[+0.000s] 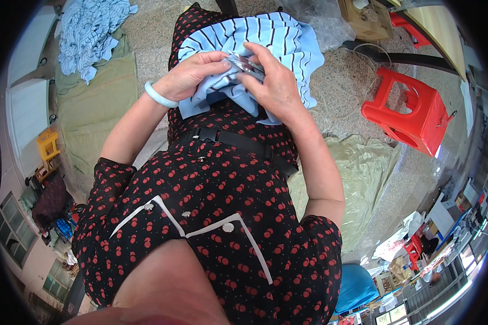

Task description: The recorder is inspecting striped shirts for quality control, checking seams, and trimming loose threads.

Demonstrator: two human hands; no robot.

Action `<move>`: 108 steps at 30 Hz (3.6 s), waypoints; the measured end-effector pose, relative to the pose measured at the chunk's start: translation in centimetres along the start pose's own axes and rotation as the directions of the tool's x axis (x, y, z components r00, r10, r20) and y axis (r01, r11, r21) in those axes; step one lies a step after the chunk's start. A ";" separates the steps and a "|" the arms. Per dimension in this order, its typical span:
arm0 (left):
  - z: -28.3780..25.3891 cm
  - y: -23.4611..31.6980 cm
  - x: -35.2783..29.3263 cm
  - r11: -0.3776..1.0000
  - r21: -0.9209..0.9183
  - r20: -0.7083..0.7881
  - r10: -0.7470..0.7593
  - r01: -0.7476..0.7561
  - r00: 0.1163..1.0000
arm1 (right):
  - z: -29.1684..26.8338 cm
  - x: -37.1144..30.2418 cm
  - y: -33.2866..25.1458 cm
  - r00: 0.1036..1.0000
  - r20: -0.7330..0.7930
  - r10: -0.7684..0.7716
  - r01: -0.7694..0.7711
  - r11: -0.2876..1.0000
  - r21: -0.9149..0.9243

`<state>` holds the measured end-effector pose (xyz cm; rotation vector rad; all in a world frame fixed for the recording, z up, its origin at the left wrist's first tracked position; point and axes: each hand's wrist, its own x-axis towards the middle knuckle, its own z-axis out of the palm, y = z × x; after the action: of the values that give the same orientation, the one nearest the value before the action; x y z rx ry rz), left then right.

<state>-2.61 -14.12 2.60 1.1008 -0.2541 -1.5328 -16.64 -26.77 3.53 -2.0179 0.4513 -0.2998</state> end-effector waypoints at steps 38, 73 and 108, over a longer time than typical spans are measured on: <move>-0.4 2.9 -3.4 0.974 0.188 -0.171 0.157 -0.124 0.973 | -0.5 2.0 -2.5 0.972 0.114 -0.205 0.222 0.962 -0.161; -2.8 1.8 -2.2 0.625 0.738 -0.066 0.442 -0.254 0.894 | 0.3 6.0 -1.2 0.987 0.152 0.043 -0.104 0.902 0.419; -1.7 5.8 -3.8 0.974 0.008 -0.127 0.227 -0.228 0.966 | -1.1 5.5 -4.4 0.974 0.125 -0.189 0.184 0.982 0.049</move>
<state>2.01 -11.94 7.49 1.1184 -0.2776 -1.2540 -11.30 -28.14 8.06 -2.0324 0.1736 -0.2878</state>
